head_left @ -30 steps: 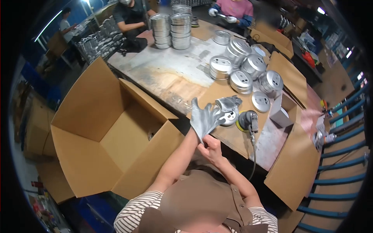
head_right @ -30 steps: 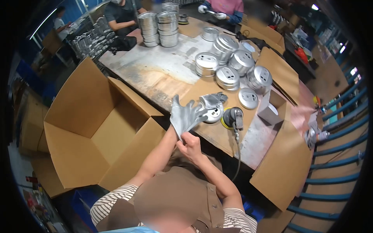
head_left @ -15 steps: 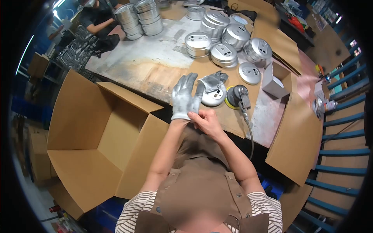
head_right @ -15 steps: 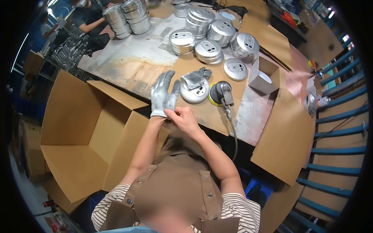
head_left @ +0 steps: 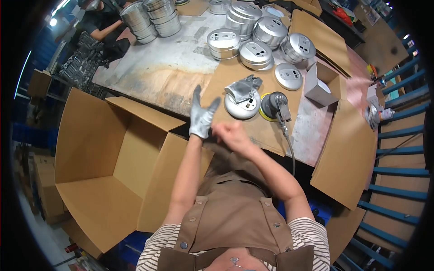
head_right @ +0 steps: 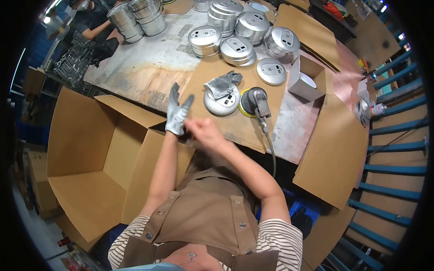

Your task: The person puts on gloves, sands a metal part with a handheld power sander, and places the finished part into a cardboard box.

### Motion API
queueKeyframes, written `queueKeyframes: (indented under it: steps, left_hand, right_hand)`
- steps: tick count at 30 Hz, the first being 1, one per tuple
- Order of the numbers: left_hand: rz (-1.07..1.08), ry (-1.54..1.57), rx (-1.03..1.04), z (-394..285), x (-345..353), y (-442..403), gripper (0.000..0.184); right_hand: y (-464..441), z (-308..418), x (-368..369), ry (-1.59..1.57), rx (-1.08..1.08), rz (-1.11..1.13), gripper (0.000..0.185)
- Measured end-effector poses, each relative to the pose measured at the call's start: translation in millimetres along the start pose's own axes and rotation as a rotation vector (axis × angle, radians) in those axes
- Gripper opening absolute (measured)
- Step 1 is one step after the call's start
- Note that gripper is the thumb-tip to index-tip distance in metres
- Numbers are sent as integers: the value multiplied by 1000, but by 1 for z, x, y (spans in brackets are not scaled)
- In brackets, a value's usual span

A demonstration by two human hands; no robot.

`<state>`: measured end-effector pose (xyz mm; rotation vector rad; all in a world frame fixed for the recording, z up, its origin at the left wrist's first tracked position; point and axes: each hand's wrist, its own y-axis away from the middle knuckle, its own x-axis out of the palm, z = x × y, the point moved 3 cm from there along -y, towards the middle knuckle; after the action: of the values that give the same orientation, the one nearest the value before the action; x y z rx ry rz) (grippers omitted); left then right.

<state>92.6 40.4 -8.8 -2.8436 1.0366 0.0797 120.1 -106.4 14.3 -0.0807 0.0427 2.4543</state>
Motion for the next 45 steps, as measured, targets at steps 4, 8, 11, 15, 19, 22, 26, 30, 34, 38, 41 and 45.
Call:
queueKeyframes:
  steps: [4, 8, 11, 15, 19, 22, 26, 30, 34, 38, 41, 45]
  left_hand:
    - [74, -430, 68, -4, -9, -17, 57]
    - [102, -636, 138, -12, -3, -30, 44]
    - [153, -661, 197, -26, -1, -36, 45]
    - [282, -732, 400, -58, 12, -32, 46]
    - [345, -854, 520, -73, 24, -13, 41]
    - [291, -847, 600, -71, 23, 10, 31]
    - [281, -787, 686, -62, 19, 38, 29]
    - [182, -799, 655, -61, 32, 51, 33]
    - [360, -763, 719, -51, 37, 53, 30]
    - [373, -754, 610, -47, 39, 61, 21]
    - [387, -776, 511, -53, 45, 66, 19]
    - [358, -728, 480, -56, 47, 72, 21]
  right_hand:
    - [-62, -7, -52, 1026, -373, -464, 26]
    - [-97, -31, -68, 1225, -328, -374, 20]
    - [-99, -37, -80, 1211, -408, -316, 14]
    - [-77, -5, -82, 1190, -467, -214, 12]
    - [-44, 11, -77, 1074, -517, -194, 10]
    - [-21, 26, -75, 1048, -526, -181, 14]
    - [4, 16, -78, 1031, -570, -257, 21]
    - [18, 15, -78, 1010, -612, -275, 23]
    - [25, 13, -84, 987, -647, -250, 23]
    - [31, 8, -91, 962, -561, -361, 19]
    - [50, 10, -84, 813, -490, -488, 9]
    - [64, -1, -58, 633, -281, -486, 8]
